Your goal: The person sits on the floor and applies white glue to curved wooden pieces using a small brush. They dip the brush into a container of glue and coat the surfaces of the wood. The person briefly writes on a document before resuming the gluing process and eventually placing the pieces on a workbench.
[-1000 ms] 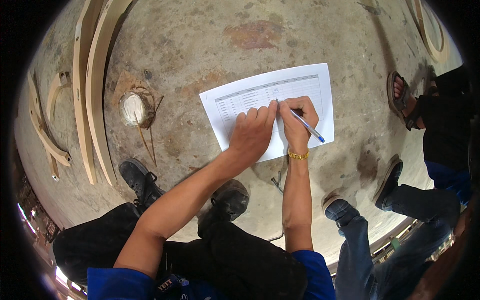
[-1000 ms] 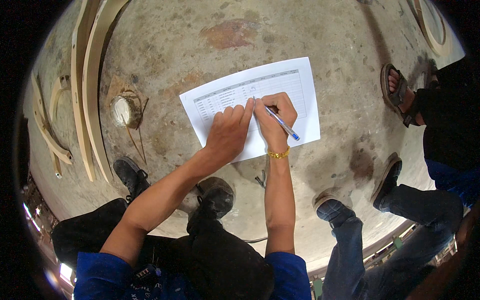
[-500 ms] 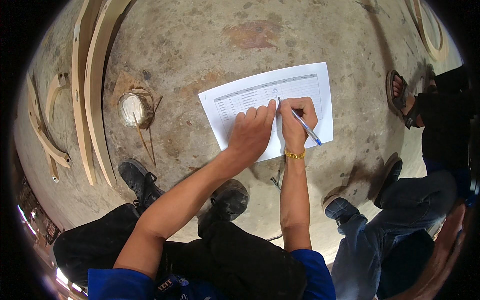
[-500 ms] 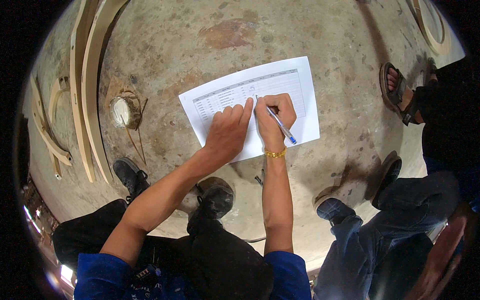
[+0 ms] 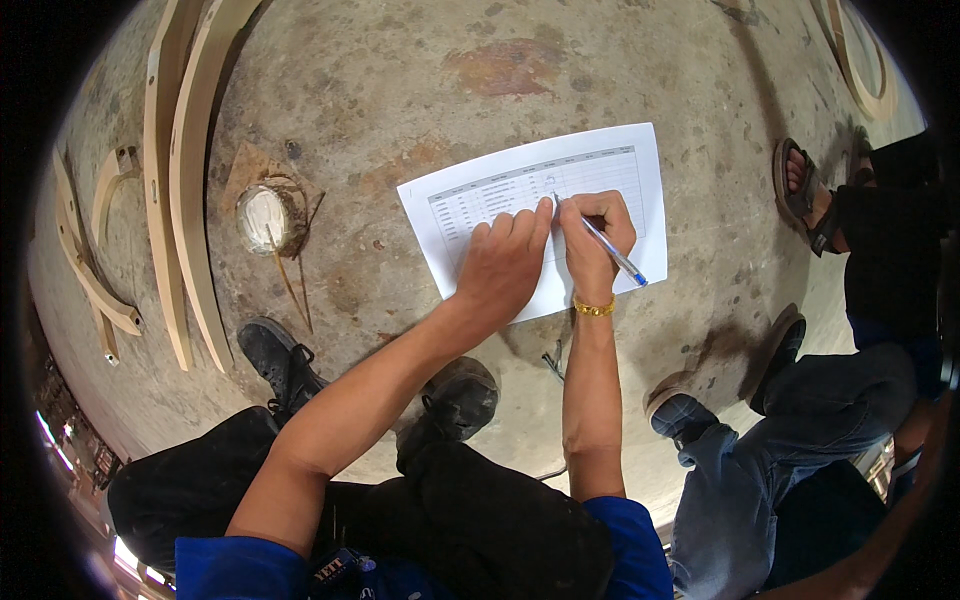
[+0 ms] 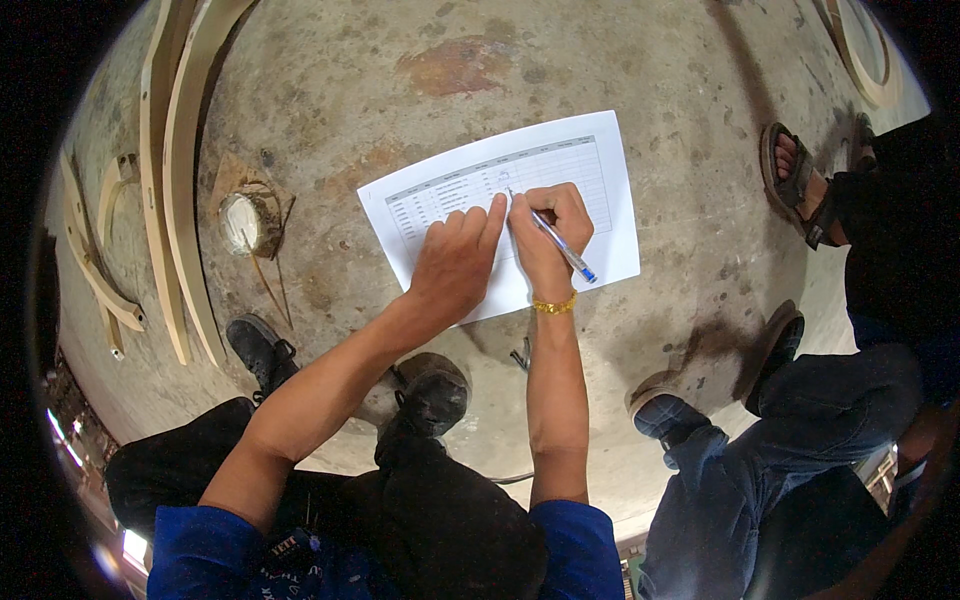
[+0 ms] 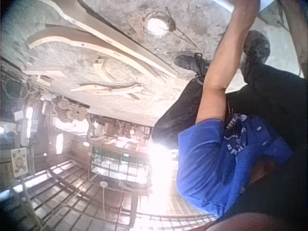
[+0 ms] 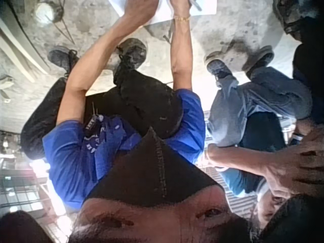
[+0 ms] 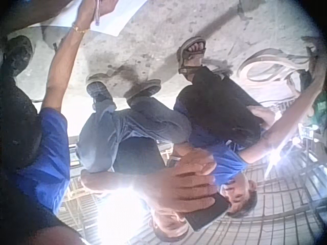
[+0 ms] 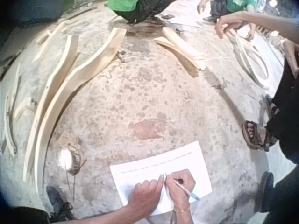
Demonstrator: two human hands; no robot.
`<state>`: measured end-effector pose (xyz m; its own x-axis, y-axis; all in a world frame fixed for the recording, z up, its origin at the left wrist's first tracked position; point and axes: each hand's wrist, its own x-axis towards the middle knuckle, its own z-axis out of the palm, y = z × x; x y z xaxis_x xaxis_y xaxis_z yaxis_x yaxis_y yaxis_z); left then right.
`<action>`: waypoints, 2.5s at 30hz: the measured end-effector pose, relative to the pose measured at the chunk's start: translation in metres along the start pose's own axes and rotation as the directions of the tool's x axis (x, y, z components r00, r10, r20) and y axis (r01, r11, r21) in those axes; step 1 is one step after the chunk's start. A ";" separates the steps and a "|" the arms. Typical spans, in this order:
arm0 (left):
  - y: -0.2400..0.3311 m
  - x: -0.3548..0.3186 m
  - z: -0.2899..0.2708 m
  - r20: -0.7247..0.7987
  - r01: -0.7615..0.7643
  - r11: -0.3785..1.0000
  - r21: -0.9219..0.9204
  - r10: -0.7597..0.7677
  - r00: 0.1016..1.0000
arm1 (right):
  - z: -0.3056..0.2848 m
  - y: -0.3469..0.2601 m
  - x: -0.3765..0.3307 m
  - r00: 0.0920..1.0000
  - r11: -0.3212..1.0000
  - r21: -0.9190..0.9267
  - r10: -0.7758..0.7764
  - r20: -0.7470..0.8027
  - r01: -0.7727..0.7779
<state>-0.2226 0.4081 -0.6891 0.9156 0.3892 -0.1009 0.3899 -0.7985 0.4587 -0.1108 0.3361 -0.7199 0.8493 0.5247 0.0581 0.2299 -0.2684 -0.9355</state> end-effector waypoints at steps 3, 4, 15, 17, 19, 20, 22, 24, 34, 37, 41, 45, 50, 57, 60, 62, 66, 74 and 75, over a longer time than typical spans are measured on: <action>0.000 0.000 0.000 -0.005 -0.008 1.000 0.004 0.008 1.000 | 0.004 0.001 -0.002 0.995 0.995 0.075 0.077 -0.059 -0.073; 0.000 0.000 0.000 -0.008 -0.010 1.000 0.008 0.010 1.000 | 0.004 0.001 -0.002 0.996 0.995 0.072 0.069 -0.054 -0.065; 0.000 0.001 -0.002 -0.001 -0.018 1.000 0.008 0.018 1.000 | 0.002 0.001 0.000 0.996 0.997 0.036 0.070 -0.048 -0.068; 0.001 0.002 -0.002 0.000 -0.015 1.000 0.003 0.015 1.000 | 0.003 0.002 0.000 0.996 0.997 0.040 0.065 -0.065 -0.063; 0.002 0.003 -0.003 -0.011 -0.015 1.000 -0.008 0.015 1.000 | 0.003 0.003 -0.001 0.994 0.996 0.057 0.074 -0.079 -0.070; 0.003 0.003 -0.003 -0.002 -0.014 1.000 -0.007 0.014 1.000 | 0.002 0.004 -0.001 0.993 0.994 0.070 0.086 -0.083 -0.080; 0.002 0.003 -0.003 0.014 -0.011 1.000 0.001 0.011 1.000 | 0.005 0.001 -0.001 0.993 0.995 0.065 0.075 -0.089 -0.070; 0.002 0.003 -0.003 0.022 -0.002 1.000 -0.005 0.002 1.000 | 0.007 -0.001 -0.002 0.995 0.999 0.017 0.029 -0.097 -0.027; -0.026 -0.032 -0.002 0.009 0.014 0.978 -0.208 -0.012 1.000 | 0.029 0.002 -0.031 0.966 0.905 0.348 0.257 0.011 -0.244; -0.013 -0.028 -0.007 0.132 0.116 0.993 0.012 -0.117 0.984 | 0.030 0.005 -0.020 0.945 0.893 0.322 0.328 0.008 -0.313; -0.007 -0.006 -0.015 0.097 -0.071 0.982 -0.176 0.089 0.991 | -0.030 -0.049 0.004 0.912 0.908 -0.120 0.409 0.030 -0.402; -0.008 0.003 -0.027 0.113 -0.222 0.937 -0.270 0.260 0.959 | -0.061 -0.057 0.004 0.950 0.825 -0.477 0.304 -0.076 -0.302; -0.011 -0.016 -0.056 0.046 -0.250 0.859 -0.447 0.301 0.952 | -0.070 -0.083 -0.029 0.961 0.855 -0.467 0.116 -0.252 -0.226; 0.016 -0.008 -0.114 0.310 0.448 -0.420 -0.789 0.358 0.881 | 0.013 -0.199 -0.047 0.946 0.526 0.793 -0.259 -0.195 0.308; 0.040 -0.004 -0.152 0.124 0.404 -0.644 -0.650 0.435 0.892 | 0.008 -0.233 -0.019 0.926 0.528 0.772 -0.314 -0.210 0.354; 0.058 0.004 -0.204 0.298 0.343 -0.662 -0.666 0.186 0.936 | -0.018 -0.232 -0.005 0.857 0.767 0.385 -0.486 -0.172 0.513; 0.068 0.010 -0.315 -0.205 -0.046 -0.415 -0.908 0.348 0.915 | -0.049 -0.216 0.023 0.970 0.860 0.453 -0.180 -0.164 0.236; -0.081 -0.046 -0.286 -0.250 -0.953 0.299 0.050 0.928 0.278 | 0.119 -0.259 -0.056 0.811 0.152 0.796 0.100 0.577 -0.585; -0.107 -0.057 -0.282 -0.327 -0.893 0.448 0.027 0.849 0.416 | 0.134 -0.265 -0.070 0.756 0.168 0.737 0.106 0.646 -0.654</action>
<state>-0.3440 0.6007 -0.4830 0.6796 -0.3657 0.6359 -0.6405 -0.7183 0.2716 -0.2948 0.4790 -0.5228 0.3590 0.8901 -0.2807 -0.8676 0.2074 -0.4519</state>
